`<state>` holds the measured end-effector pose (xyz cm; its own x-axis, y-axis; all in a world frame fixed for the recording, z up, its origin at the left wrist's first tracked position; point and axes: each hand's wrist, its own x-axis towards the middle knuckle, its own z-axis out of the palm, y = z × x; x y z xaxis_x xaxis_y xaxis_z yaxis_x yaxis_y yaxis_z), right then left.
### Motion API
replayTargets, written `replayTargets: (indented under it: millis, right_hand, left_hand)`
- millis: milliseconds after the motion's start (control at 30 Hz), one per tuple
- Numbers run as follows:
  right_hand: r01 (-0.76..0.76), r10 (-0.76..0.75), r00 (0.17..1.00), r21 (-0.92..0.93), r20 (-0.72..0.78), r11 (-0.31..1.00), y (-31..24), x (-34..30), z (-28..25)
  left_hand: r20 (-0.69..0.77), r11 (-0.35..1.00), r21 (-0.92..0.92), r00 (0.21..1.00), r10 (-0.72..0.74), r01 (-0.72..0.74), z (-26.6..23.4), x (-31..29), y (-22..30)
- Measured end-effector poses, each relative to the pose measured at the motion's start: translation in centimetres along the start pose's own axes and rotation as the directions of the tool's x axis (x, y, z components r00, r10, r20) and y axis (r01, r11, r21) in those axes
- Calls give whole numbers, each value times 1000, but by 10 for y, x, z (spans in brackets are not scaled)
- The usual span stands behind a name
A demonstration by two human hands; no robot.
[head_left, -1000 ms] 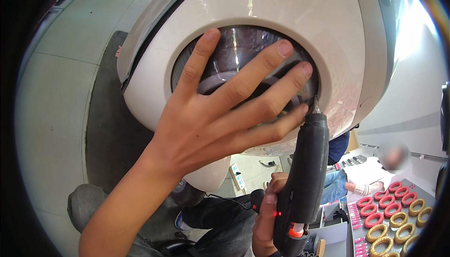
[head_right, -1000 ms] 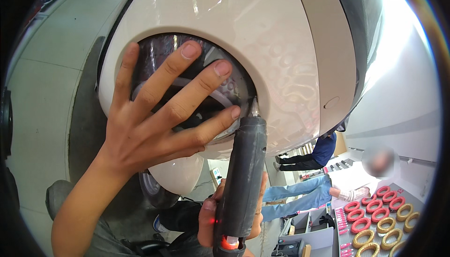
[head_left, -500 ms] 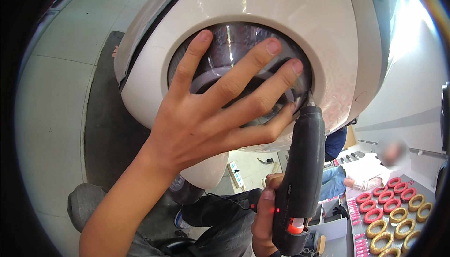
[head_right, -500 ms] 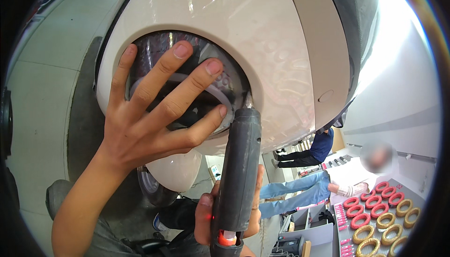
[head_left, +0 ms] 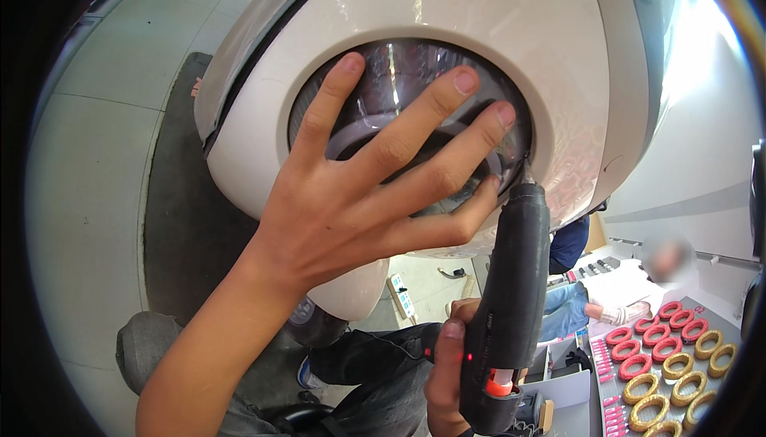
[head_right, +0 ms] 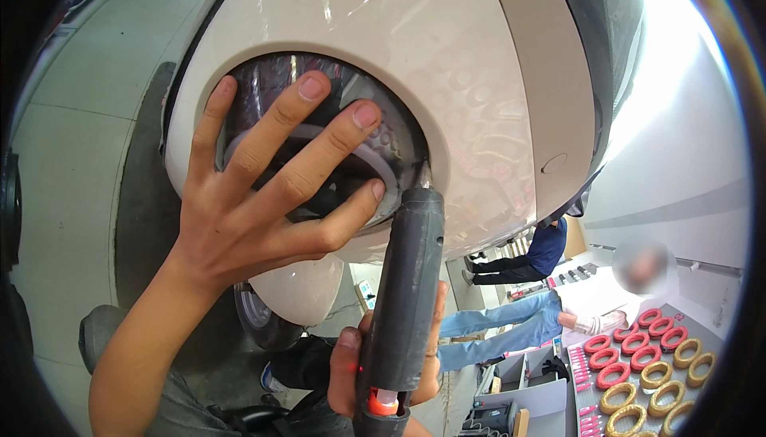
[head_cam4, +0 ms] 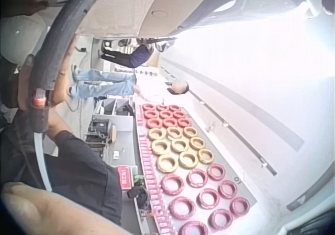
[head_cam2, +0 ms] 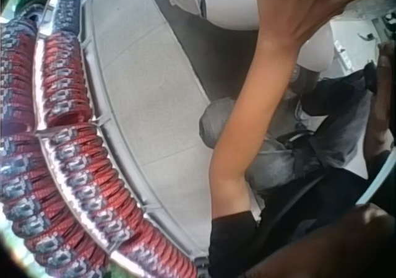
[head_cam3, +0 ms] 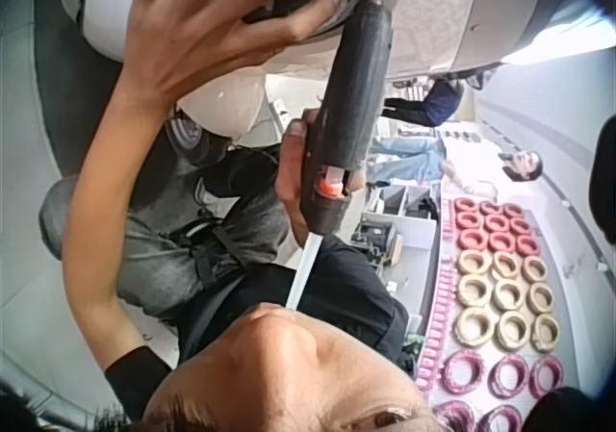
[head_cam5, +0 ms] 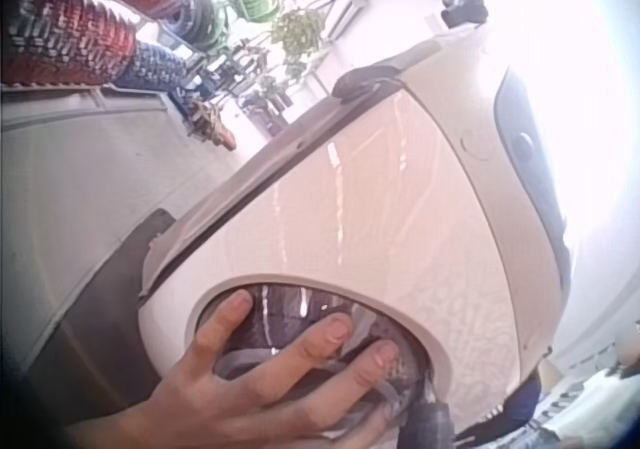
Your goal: The person uses a hot glue gun to apply glue around the perimeter of a vehicle's headlight lens. They hold the lens with one hand and apply the glue with the other, working around the circular edge.
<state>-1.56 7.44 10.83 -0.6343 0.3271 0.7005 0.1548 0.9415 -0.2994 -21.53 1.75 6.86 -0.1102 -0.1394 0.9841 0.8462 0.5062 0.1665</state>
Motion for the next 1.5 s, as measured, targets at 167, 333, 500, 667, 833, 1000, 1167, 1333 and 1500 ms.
replayTargets:
  millis: [167,333,500,667,833,1000,1167,1333,1500]
  right_hand:
    - [45,-46,999,-65,-14,997,10,-2,11]
    - [3,-3,1000,-98,1,995,6,-3,6]
    - [-143,148,988,-106,36,984,2,-6,8]
    - [35,-33,999,-67,38,997,17,-12,12]
    - [58,-57,998,-47,24,997,14,-12,9]
    - [27,-27,999,-9,25,1000,9,-13,10]
    - [-19,18,1000,89,21,996,0,-8,17]
    - [-64,66,998,265,-1,962,-1,-10,21]
    - [54,-63,998,293,20,954,8,-8,19]
  left_hand:
    - [8,999,31,1000,12,-12,-4,-3,-8]
    - [-10,1000,4,1000,0,0,-1,-2,-4]
    - [-8,1000,-1,1000,-6,6,-1,-2,-2]
    - [-15,1000,6,1000,-1,1,-2,-1,-3]
    - [-14,1000,0,1000,-1,1,-3,-1,-1]
    - [-10,1000,1,1000,1,-1,-4,-1,-2]
    - [-27,1000,20,999,17,-17,-4,-1,-6]
    - [-29,999,20,999,28,-28,-3,-1,-1]
    - [-33,999,22,999,25,-24,-4,0,-4]
